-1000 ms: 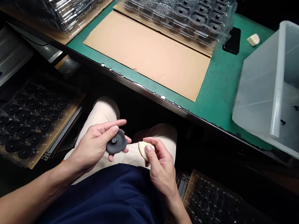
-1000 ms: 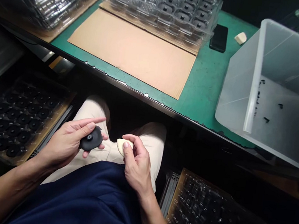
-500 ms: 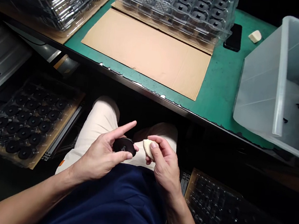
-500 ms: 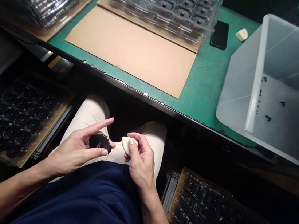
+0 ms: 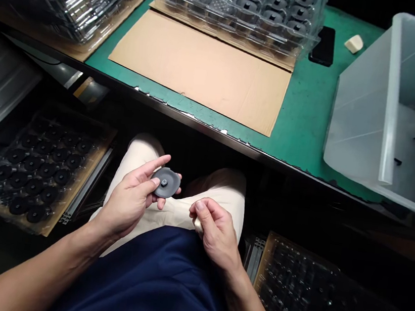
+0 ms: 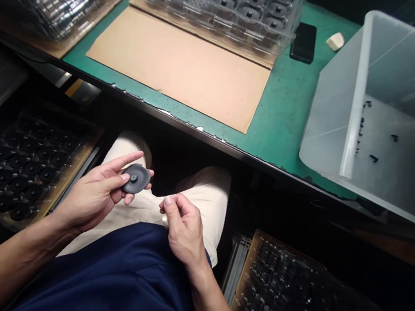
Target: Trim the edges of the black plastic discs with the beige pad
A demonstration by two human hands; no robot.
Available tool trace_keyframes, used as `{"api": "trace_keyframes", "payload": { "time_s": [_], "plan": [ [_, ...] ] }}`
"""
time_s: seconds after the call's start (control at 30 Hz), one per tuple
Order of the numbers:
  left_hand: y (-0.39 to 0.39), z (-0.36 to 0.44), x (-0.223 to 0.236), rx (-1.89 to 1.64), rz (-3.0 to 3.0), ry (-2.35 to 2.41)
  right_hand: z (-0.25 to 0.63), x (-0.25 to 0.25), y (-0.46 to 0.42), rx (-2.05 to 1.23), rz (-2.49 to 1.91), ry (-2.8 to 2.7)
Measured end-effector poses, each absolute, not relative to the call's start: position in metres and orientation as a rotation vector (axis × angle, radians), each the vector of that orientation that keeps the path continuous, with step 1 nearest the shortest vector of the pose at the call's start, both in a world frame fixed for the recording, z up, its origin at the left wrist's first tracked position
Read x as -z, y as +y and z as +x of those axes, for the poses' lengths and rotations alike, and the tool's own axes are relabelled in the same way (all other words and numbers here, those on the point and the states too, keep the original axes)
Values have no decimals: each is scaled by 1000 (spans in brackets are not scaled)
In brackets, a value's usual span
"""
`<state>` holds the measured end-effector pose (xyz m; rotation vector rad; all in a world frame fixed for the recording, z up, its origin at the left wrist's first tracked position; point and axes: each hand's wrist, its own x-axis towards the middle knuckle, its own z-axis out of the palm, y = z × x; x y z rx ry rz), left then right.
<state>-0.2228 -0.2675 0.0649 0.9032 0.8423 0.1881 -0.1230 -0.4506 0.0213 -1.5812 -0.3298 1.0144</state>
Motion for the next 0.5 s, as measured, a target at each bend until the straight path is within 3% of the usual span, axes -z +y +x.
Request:
{"api": "trace_keyframes", "payload": {
  "time_s": [0.5],
  "plan": [
    [-278,-218,-60,-11,1233,861,-132,-33,-441,-1015,-1527,-584]
  ]
}}
